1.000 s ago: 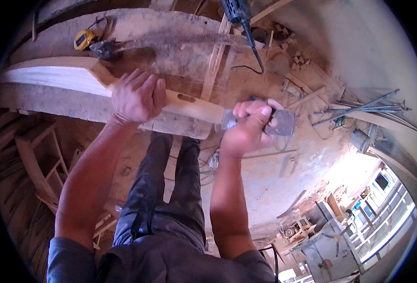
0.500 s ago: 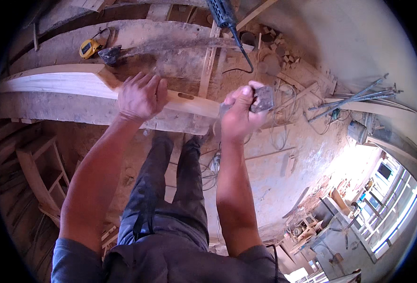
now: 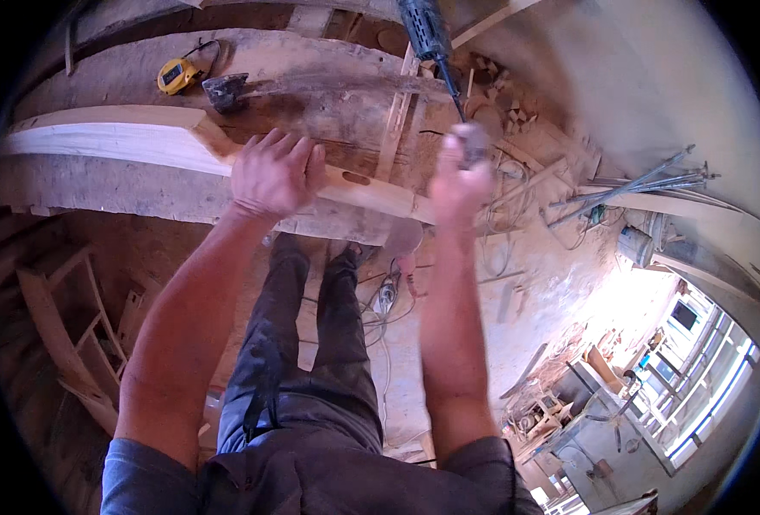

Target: The person uses an angle grinder with an orange disc to smooth and shape a long wooden piece clamped on a workbench. They then use a hand plane to refine the surface and edges, followed by further grinding and manual inspection of the finished piece.

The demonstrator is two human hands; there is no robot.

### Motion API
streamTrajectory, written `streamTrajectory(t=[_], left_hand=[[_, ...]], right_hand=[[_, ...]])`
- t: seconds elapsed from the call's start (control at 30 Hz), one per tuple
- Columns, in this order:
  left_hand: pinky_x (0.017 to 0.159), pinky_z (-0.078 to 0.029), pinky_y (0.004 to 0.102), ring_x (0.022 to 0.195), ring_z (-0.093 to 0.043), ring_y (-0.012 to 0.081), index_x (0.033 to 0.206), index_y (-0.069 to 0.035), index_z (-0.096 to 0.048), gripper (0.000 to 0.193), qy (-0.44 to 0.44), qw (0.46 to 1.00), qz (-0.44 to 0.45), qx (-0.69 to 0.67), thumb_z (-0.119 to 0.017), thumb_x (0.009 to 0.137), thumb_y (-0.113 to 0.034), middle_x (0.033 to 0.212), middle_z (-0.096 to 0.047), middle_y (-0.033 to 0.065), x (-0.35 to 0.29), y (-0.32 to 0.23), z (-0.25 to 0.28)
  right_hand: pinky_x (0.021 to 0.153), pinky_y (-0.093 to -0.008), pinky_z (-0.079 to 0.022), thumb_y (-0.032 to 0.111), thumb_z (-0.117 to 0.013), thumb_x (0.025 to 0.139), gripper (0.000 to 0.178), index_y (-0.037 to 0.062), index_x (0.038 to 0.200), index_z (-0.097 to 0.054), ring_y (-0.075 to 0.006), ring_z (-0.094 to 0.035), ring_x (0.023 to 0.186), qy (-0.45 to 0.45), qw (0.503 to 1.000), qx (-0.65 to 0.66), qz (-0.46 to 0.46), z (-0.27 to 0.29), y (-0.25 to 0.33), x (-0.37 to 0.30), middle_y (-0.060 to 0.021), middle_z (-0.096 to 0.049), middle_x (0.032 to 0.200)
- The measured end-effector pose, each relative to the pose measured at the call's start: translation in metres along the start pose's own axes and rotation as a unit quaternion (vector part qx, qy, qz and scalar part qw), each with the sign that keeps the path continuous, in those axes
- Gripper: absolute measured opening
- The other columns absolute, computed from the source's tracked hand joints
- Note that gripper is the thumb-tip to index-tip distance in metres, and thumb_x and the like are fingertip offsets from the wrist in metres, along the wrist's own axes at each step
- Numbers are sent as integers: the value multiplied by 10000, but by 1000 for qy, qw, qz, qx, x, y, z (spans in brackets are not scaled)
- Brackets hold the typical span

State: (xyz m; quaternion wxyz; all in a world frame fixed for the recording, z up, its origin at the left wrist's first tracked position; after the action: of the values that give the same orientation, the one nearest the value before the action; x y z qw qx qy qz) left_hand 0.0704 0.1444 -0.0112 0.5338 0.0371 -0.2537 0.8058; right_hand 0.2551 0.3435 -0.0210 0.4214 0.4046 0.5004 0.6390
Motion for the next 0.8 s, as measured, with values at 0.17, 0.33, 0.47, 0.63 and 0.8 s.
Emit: streamTrajectory(t=[0.17,0.33,0.47,0.63,0.8], left_hand=[[624,-489,437,687,-636,283,748,-121,-621,218,-5,1000,13,4,-665,933,-227,710,-629,60,-6,-1,1],[628,-499,433,693,-639,291,750,-113,-616,211,-1,1000,11,7,-664,927,-216,724,-642,62,-1,1,-2],[619,-502,441,703,-643,294,748,-110,-613,210,2,1000,9,21,-665,922,-216,746,-648,66,0,0,-2],[616,-507,450,709,-646,299,764,-96,-630,192,-14,1000,3,12,-667,919,-204,756,-648,70,0,-1,-4],[615,-511,449,698,-642,305,797,-79,-654,166,0,1000,-2,18,-663,924,-186,755,-650,73,1,-1,-4]], right_hand=[[529,-345,-461,154,-631,1062,138,31,1020,-585,-151,-501,583,-128,968,196,-93,41,27,4,-41,-534,736],[567,-415,-500,145,-576,1077,141,5,1063,-574,-203,-534,601,-191,950,231,-90,8,43,-42,-63,-557,780],[665,-407,-542,221,-603,1073,198,23,1080,-598,-220,-595,723,-278,909,253,-181,21,15,-55,-62,-599,862],[732,-358,-537,320,-679,1039,301,51,1171,-649,-220,-627,846,-327,825,329,-322,69,-47,-95,-78,-676,1032],[630,-361,-490,258,-788,977,331,16,1185,-700,-200,-681,888,-267,873,280,-297,74,-36,-116,-70,-709,1077]])
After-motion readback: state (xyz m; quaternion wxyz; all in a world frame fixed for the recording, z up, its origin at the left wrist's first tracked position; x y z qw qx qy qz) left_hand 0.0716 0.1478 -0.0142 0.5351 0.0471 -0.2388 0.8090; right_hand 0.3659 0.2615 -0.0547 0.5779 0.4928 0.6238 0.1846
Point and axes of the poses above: each hand's wrist, its own x-axis towards the middle knuckle, its own z-axis out of the back of the hand, y = z × x, the point moved 3 cm from there along x, towards the middle knuckle
